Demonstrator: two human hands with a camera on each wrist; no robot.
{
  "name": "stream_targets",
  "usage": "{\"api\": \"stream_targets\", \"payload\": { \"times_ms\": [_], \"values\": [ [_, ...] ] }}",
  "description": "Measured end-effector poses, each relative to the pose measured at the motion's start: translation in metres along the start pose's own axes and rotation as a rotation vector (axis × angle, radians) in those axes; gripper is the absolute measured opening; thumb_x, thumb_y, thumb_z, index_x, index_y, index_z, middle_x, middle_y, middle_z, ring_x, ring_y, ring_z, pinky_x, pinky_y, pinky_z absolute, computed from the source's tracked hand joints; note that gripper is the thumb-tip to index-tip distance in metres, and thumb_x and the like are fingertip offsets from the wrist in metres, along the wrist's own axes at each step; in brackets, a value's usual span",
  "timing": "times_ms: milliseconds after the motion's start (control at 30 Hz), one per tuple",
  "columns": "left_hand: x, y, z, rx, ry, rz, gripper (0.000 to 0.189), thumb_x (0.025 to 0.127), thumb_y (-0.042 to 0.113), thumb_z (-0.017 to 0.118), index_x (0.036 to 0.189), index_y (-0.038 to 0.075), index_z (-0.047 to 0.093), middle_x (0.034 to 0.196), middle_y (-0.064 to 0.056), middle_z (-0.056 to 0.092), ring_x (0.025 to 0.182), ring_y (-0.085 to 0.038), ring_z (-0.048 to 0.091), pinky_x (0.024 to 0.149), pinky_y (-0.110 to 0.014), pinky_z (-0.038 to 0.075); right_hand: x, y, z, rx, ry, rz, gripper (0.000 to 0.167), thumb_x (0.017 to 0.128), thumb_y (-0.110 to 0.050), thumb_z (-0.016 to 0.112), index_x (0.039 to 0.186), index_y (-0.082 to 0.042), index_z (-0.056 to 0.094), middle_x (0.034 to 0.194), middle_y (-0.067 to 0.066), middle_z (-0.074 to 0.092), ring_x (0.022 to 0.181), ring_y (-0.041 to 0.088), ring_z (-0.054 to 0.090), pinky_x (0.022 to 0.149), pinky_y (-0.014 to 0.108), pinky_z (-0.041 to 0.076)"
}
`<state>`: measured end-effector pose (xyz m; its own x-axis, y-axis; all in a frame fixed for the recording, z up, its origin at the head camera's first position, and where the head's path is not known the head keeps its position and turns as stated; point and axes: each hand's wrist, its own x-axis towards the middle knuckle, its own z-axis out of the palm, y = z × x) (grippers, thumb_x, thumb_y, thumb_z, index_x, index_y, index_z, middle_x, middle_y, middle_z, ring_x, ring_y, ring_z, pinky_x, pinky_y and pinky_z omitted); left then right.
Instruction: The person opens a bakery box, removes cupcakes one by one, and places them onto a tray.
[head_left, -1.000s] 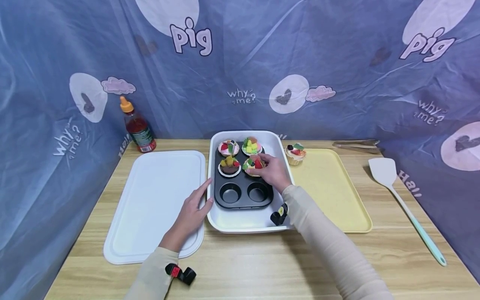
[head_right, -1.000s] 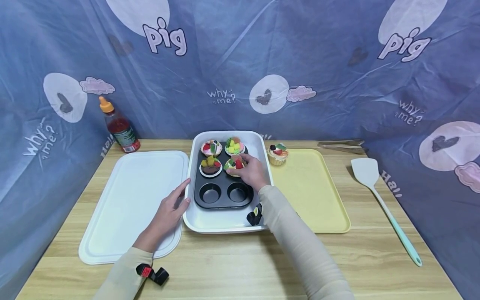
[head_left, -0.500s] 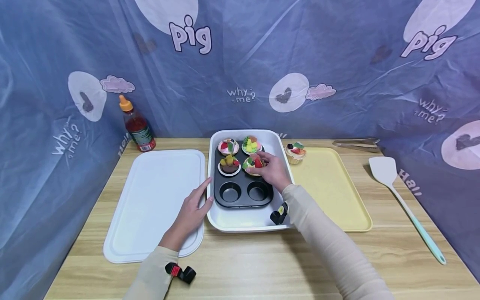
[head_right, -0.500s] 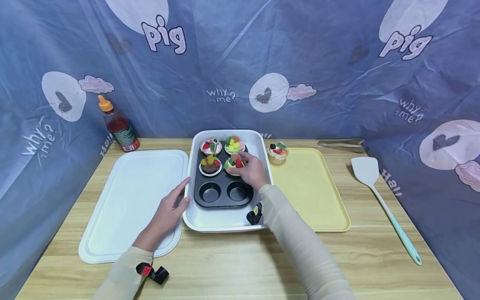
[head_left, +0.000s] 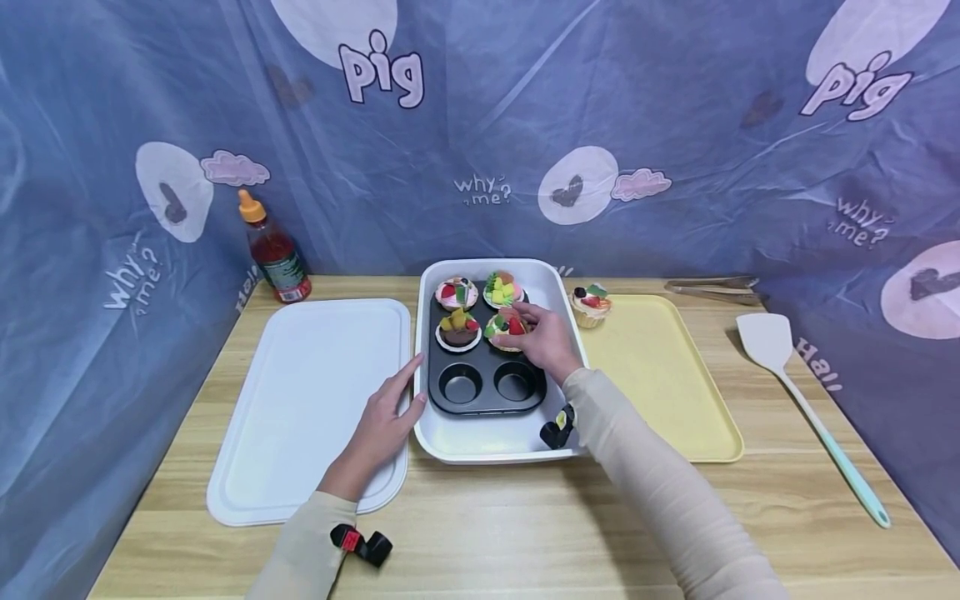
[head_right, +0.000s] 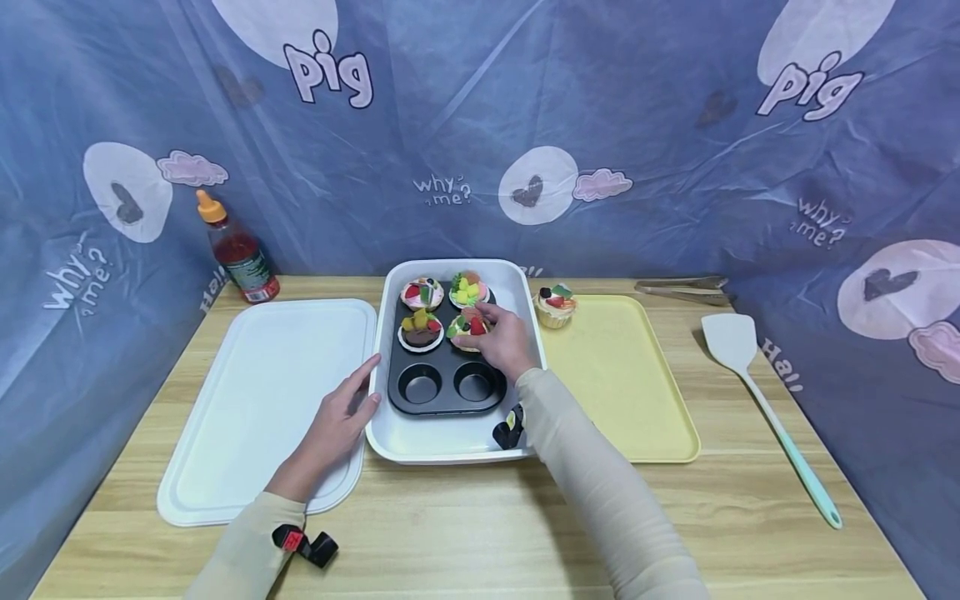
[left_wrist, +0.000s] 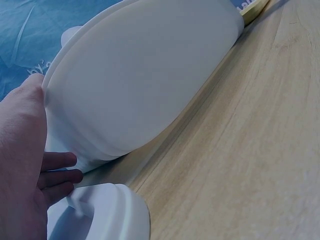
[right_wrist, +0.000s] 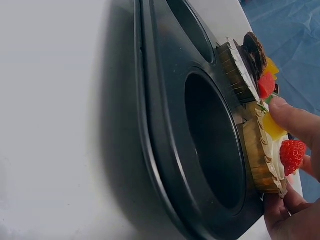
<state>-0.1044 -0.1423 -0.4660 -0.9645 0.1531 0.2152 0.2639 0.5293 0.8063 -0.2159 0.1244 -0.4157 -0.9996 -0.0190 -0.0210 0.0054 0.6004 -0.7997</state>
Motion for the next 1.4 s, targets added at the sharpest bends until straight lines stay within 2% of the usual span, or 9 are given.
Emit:
{"api": "stream_targets", "payload": {
  "times_ms": [567, 800, 1400],
  "values": [
    [-0.0002, -0.0016, 0.0008, 0.017, 0.017, 0.01, 0.06, 0.099, 0.022, 0.06, 0.155, 0.022, 0.041, 0.149, -0.02, 0.052, 0.139, -0.038, 0.048, 0.118, -0.056, 0.035, 0.0027, 0.003, 0.0025, 0.007, -0.005, -0.033, 0.074, 0.073, -0.024, 0.092, 0.139, -0.008, 0.062, 0.139, 0.012, 0.064, 0.123, 0.03, 0.062, 0.107, 0.043, 0.05],
    [-0.0002, -0.0028, 0.0015, 0.017, 0.029, 0.019, 0.06, 0.098, 0.02, 0.061, 0.155, 0.02, 0.042, 0.148, -0.02, 0.052, 0.139, -0.039, 0.049, 0.117, -0.056, 0.036, 0.0022, 0.0016, 0.0016, 0.018, -0.01, -0.041, 0.072, 0.072, -0.023, 0.092, 0.137, -0.008, 0.064, 0.138, 0.012, 0.065, 0.122, 0.03, 0.063, 0.106, 0.042, 0.051],
    [-0.0005, -0.0019, 0.0024, 0.018, 0.03, 0.027, 0.06, 0.098, 0.019, 0.061, 0.155, 0.021, 0.041, 0.149, -0.02, 0.052, 0.139, -0.039, 0.048, 0.117, -0.056, 0.036, 0.0004, 0.0008, -0.0009, -0.036, -0.006, -0.079, 0.073, 0.071, -0.024, 0.093, 0.136, -0.008, 0.064, 0.136, 0.013, 0.066, 0.117, 0.028, 0.065, 0.104, 0.043, 0.052]
  ]
}}
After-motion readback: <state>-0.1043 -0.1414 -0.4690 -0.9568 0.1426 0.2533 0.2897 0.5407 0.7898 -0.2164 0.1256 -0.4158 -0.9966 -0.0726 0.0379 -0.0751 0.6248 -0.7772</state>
